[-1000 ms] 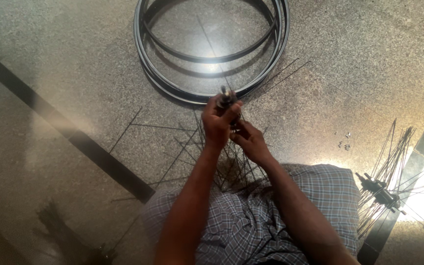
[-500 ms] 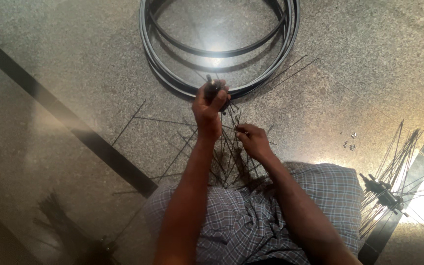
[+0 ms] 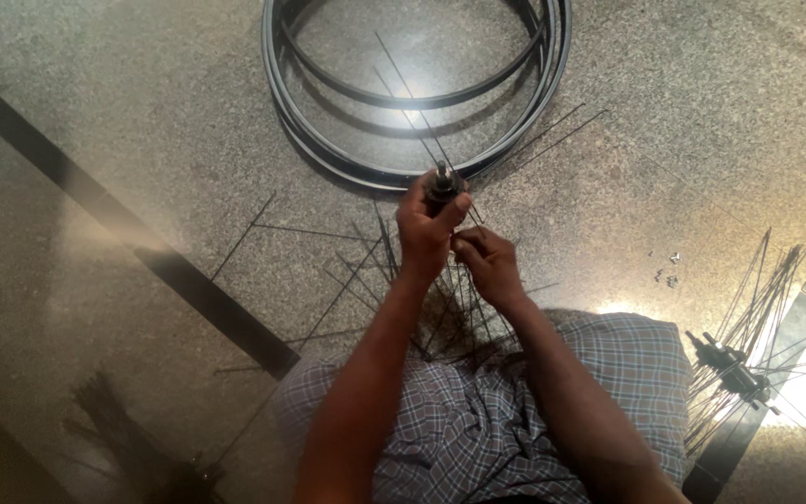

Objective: The person is assembling a bicycle wheel by inserting spokes into the hub and organizing them. They handle the hub and spokes by hand, arranging the spokes in a radial pattern around the hub.

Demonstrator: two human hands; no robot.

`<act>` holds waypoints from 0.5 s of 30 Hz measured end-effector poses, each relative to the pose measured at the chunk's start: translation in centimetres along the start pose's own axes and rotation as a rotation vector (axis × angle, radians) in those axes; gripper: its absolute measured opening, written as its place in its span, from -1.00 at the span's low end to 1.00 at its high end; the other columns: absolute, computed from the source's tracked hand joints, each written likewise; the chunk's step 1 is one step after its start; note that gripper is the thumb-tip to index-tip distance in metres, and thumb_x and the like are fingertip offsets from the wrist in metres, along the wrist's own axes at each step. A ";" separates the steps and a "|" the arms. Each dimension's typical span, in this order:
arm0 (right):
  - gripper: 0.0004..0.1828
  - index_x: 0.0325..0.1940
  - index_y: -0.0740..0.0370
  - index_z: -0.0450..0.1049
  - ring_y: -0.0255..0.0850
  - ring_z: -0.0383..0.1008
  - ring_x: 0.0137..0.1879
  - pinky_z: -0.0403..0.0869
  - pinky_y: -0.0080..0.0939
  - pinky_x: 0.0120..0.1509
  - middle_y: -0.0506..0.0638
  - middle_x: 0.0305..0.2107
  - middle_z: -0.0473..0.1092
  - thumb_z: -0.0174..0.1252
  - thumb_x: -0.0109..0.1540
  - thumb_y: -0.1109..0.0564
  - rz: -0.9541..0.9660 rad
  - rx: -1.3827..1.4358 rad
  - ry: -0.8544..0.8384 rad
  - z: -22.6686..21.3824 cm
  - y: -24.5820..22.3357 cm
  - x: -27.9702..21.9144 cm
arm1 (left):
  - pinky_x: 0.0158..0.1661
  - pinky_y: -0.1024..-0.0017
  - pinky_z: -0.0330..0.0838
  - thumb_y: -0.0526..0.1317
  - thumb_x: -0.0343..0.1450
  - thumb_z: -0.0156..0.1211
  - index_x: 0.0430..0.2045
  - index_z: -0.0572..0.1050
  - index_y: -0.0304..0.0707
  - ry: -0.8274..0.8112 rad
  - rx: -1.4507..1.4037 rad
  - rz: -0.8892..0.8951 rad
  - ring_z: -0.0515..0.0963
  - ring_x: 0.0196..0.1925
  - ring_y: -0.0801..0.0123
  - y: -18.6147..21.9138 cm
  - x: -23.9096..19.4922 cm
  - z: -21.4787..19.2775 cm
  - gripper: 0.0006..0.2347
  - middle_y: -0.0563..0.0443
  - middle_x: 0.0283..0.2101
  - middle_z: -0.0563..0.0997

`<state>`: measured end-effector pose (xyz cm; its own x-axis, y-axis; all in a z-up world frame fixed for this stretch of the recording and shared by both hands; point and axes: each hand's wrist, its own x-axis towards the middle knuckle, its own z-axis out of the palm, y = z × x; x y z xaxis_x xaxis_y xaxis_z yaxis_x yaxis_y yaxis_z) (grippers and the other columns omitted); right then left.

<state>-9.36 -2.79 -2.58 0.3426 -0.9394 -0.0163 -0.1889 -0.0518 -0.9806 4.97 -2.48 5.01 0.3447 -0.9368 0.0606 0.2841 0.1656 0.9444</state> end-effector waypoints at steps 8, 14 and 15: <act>-0.68 0.11 0.32 0.45 -0.30 0.57 -0.03 0.59 -0.26 0.06 0.03 -0.14 0.52 0.22 0.29 0.18 -0.008 0.134 0.010 -0.7 -1.0 -0.3 | -0.02 0.42 0.64 -0.17 0.39 0.38 0.09 0.42 -0.41 0.006 -0.029 0.023 0.66 -0.07 0.38 -0.1 0.2 -0.4 -0.57 -0.06 -0.10 0.64; -0.66 0.16 0.30 0.43 -0.31 0.51 -0.10 0.54 -0.29 -0.05 0.03 -0.13 0.49 0.19 0.33 0.16 -0.035 0.291 0.066 -1.0 -1.2 -0.4 | -0.10 0.44 0.64 -0.17 0.38 0.39 0.03 0.44 -0.39 -0.015 -0.004 0.044 0.64 -0.13 0.40 -0.8 -0.2 -0.1 -0.59 -0.03 -0.14 0.61; -0.70 0.14 0.30 0.45 -0.32 0.51 -0.14 0.53 -0.30 -0.08 0.01 -0.18 0.50 0.16 0.35 0.15 -0.041 0.258 0.073 -1.0 -1.0 -0.5 | -0.12 0.44 0.64 -0.16 0.38 0.39 0.03 0.44 -0.38 -0.018 0.037 0.039 0.63 -0.15 0.41 -1.0 -0.3 0.0 -0.59 -0.01 -0.16 0.59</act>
<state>-10.22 -2.62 -1.36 0.2757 -0.9608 0.0298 0.0682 -0.0114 -0.9976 4.58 -2.32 4.05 0.3383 -0.9353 0.1035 0.2374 0.1912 0.9524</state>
